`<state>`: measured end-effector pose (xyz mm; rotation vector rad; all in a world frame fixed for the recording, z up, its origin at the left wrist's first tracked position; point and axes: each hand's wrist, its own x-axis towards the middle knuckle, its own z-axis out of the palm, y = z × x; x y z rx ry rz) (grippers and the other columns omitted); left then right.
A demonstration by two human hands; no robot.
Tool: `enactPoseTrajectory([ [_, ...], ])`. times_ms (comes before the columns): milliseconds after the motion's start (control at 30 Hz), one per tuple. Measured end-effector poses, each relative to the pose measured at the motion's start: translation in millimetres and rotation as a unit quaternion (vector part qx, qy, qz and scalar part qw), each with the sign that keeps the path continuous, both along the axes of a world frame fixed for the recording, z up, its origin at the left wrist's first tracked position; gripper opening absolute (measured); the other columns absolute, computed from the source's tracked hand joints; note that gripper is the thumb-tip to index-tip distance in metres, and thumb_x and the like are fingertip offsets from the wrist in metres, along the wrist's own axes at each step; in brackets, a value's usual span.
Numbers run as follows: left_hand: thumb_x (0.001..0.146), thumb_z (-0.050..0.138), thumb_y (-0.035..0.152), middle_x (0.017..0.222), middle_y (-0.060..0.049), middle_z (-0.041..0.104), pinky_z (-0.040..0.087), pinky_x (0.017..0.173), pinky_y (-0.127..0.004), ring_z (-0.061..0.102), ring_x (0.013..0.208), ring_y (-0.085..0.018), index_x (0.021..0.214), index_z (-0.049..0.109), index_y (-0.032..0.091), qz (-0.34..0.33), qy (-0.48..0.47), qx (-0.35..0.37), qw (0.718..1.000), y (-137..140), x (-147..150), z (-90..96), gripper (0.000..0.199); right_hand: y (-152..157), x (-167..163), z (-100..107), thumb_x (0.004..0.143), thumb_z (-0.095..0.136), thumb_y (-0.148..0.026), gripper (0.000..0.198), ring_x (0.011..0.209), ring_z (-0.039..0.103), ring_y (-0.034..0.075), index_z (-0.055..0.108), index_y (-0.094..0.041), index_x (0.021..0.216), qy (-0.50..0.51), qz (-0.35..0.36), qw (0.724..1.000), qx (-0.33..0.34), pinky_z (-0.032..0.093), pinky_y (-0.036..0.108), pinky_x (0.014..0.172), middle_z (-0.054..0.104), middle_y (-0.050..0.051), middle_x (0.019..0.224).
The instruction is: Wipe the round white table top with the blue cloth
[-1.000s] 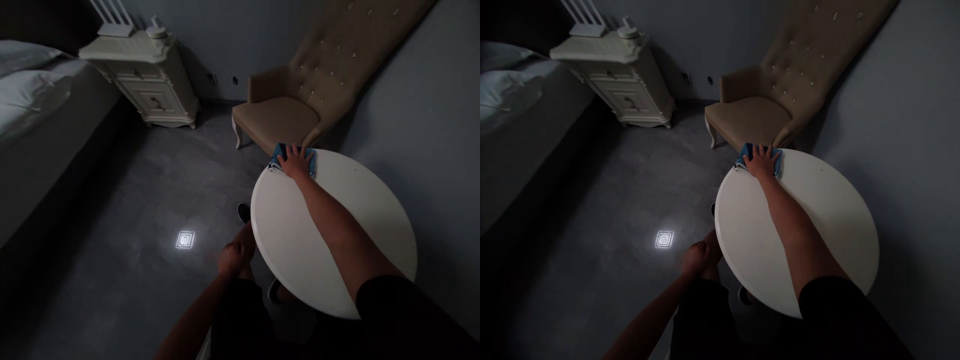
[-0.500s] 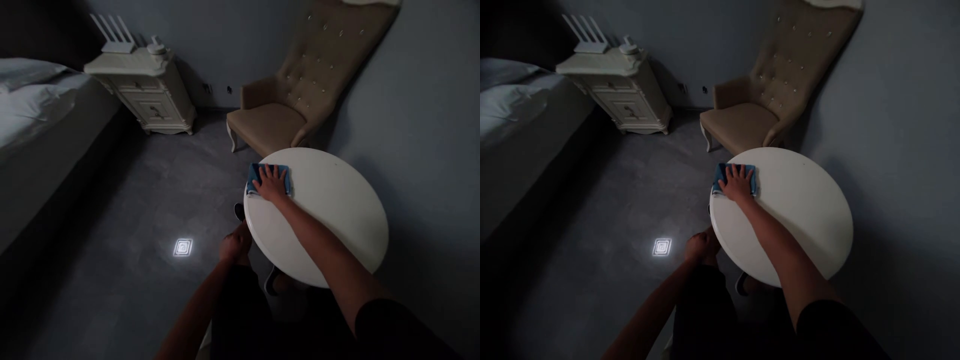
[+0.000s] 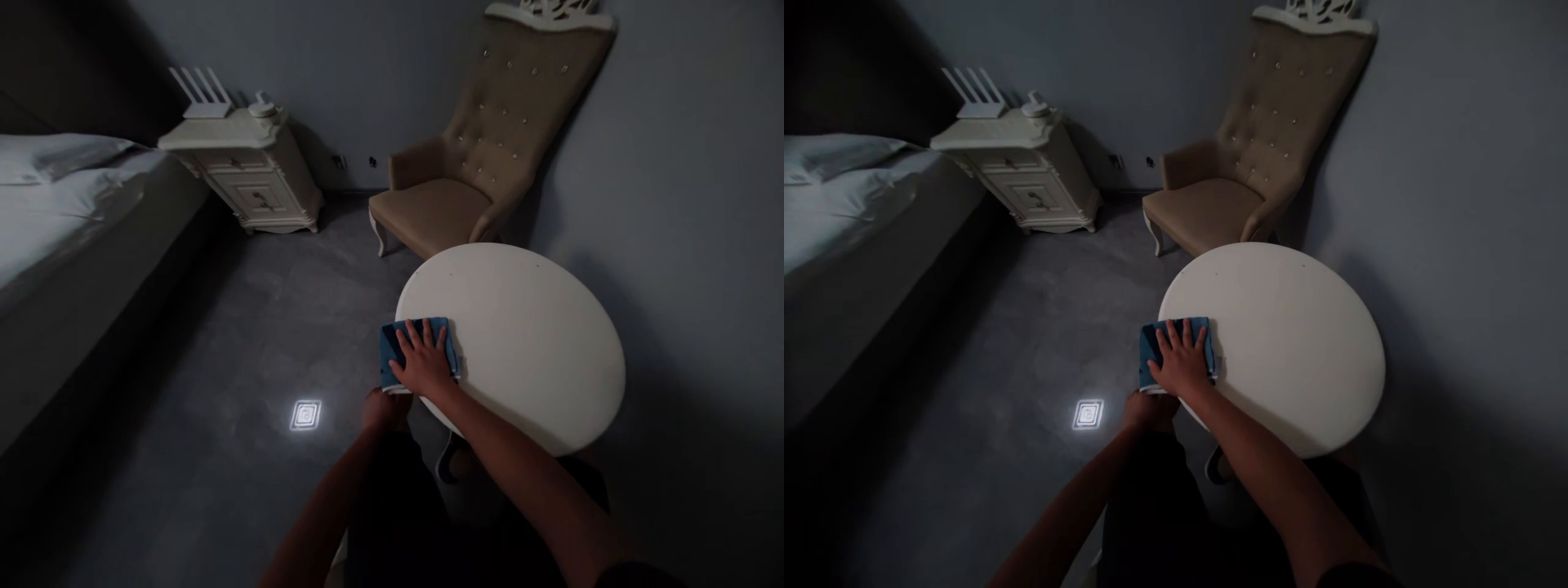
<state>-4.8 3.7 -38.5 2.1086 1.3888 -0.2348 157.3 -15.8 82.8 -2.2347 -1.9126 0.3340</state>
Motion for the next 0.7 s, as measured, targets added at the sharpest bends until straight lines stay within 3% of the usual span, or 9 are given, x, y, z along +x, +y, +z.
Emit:
enactPoseTrajectory([
  [67,0.122,0.045,0.038,0.126,-0.024,0.088,0.057,0.094,-0.038,0.084,0.117,-0.034,0.130,0.089,0.010,0.004,0.021,-0.001,1.000,6,3,-3.4,0.052,34,14,1,0.117,0.053,-0.064,0.082,0.184,0.012,0.053,0.044,-0.024,0.188,-0.005,-0.019,1.000,0.009,0.003,0.088,0.142,0.023,0.012,0.199],
  [233,0.121,0.049,0.039,0.131,-0.021,0.088,0.059,0.097,-0.036,0.085,0.119,-0.032,0.126,0.091,0.015,0.007,0.051,0.000,0.999,22,1,-18.9,0.049,135,66,3,0.117,0.052,-0.062,0.077,0.182,0.015,0.053,0.052,-0.022,0.183,-0.022,-0.072,0.997,0.030,0.004,0.089,0.141,0.029,0.012,0.198],
  [433,0.120,0.046,0.040,0.128,-0.018,0.088,0.057,0.095,-0.035,0.083,0.119,-0.031,0.123,0.090,0.018,0.017,0.064,-0.017,0.998,38,-5,-33.7,0.049,236,164,4,0.118,0.045,-0.063,0.072,0.180,0.017,0.053,0.063,-0.020,0.174,-0.044,-0.123,0.991,0.032,0.004,0.089,0.141,0.038,0.013,0.194],
  [567,0.120,0.044,0.040,0.123,-0.018,0.088,0.056,0.091,-0.035,0.083,0.113,-0.030,0.121,0.088,0.019,0.011,0.073,-0.021,0.997,46,-8,-40.9,0.049,261,253,7,0.121,0.037,-0.061,0.072,0.176,0.025,0.054,0.065,-0.018,0.172,-0.066,-0.187,0.980,0.017,0.004,0.094,0.137,0.045,0.019,0.190],
  [700,0.120,0.043,0.039,0.123,-0.017,0.087,0.055,0.093,-0.035,0.083,0.114,-0.029,0.118,0.088,0.020,0.008,0.074,-0.025,0.997,50,-11,-44.0,0.048,234,344,12,0.123,0.029,-0.061,0.073,0.171,0.035,0.054,0.061,-0.019,0.174,-0.102,-0.254,0.962,0.005,0.016,0.094,0.133,0.050,0.024,0.184],
])
